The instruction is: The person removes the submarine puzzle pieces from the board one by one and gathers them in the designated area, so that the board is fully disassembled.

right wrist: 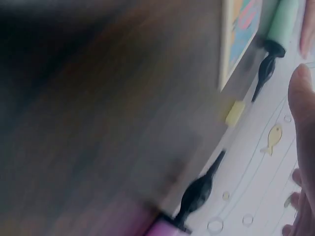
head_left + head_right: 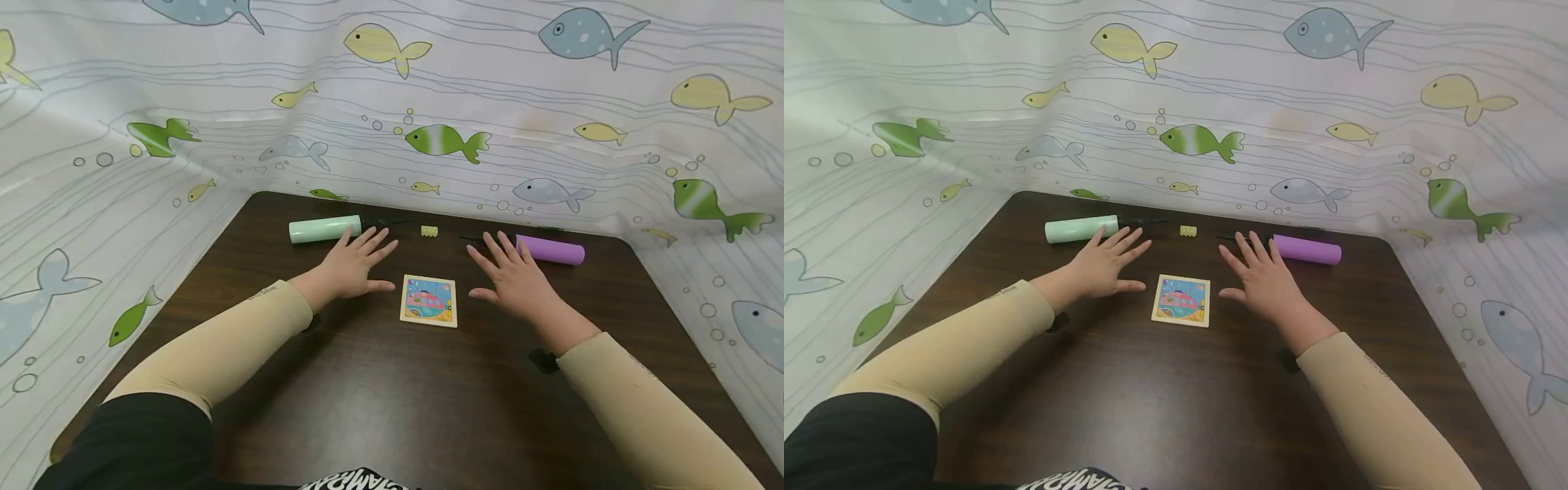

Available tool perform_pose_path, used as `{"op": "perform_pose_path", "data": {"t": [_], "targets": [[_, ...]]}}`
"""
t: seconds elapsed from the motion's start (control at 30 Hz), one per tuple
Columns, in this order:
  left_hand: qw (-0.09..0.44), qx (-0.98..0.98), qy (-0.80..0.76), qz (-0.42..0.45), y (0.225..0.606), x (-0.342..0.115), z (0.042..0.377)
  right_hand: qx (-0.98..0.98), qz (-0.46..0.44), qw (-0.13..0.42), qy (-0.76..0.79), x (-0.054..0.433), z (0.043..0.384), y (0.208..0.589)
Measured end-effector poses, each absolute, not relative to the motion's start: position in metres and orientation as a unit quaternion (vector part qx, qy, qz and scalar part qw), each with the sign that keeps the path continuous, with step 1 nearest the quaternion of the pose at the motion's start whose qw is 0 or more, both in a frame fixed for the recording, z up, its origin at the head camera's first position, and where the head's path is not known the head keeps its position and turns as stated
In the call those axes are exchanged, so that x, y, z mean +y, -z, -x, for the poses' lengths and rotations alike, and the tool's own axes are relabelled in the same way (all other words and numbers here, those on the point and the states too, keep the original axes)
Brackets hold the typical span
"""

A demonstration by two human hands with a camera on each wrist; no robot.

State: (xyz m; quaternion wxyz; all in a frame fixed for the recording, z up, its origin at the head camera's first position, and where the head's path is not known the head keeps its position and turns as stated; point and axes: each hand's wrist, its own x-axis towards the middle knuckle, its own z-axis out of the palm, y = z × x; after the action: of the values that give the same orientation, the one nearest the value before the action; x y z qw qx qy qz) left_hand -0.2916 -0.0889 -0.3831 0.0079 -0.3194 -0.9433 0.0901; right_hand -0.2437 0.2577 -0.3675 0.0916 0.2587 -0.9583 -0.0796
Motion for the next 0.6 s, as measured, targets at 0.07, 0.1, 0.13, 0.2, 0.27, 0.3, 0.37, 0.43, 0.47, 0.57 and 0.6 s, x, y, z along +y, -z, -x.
{"op": "perform_pose_path", "data": {"t": [0.07,0.1,0.13,0.2,0.27,0.3,0.37,0.43,0.47,0.57,0.6], "targets": [[-0.001,-0.941,-0.095,0.323,0.386,-0.082,0.289,-0.961,-0.252,0.087,0.068,0.249,0.245,0.369],[-0.006,-0.941,-0.098,0.324,0.387,-0.079,0.288,-0.963,-0.248,0.084,0.058,0.245,0.245,0.37],[-0.012,-0.94,-0.103,0.324,0.388,-0.076,0.287,-0.965,-0.244,0.08,0.047,0.24,0.246,0.371],[-0.03,-0.94,-0.103,0.325,0.39,-0.069,0.284,-0.969,-0.236,0.064,0.016,0.229,0.247,0.372],[-0.057,-0.939,-0.092,0.326,0.391,-0.063,0.28,-0.973,-0.225,0.04,-0.024,0.217,0.249,0.374],[-0.074,-0.938,-0.087,0.327,0.391,-0.06,0.278,-0.975,-0.219,0.024,-0.044,0.211,0.251,0.376],[-0.105,-0.937,-0.075,0.325,0.392,-0.055,0.275,-0.975,-0.208,-0.008,-0.083,0.2,0.256,0.38],[-0.132,-0.935,-0.07,0.32,0.393,-0.05,0.272,-0.973,-0.196,-0.037,-0.115,0.191,0.262,0.385],[-0.141,-0.935,-0.07,0.317,0.393,-0.049,0.272,-0.972,-0.193,-0.049,-0.127,0.187,0.264,0.388],[-0.164,-0.934,-0.071,0.308,0.395,-0.046,0.27,-0.965,-0.18,-0.078,-0.173,0.177,0.272,0.395],[-0.167,-0.934,-0.071,0.307,0.395,-0.045,0.27,-0.963,-0.175,-0.084,-0.188,0.174,0.274,0.396]]}}
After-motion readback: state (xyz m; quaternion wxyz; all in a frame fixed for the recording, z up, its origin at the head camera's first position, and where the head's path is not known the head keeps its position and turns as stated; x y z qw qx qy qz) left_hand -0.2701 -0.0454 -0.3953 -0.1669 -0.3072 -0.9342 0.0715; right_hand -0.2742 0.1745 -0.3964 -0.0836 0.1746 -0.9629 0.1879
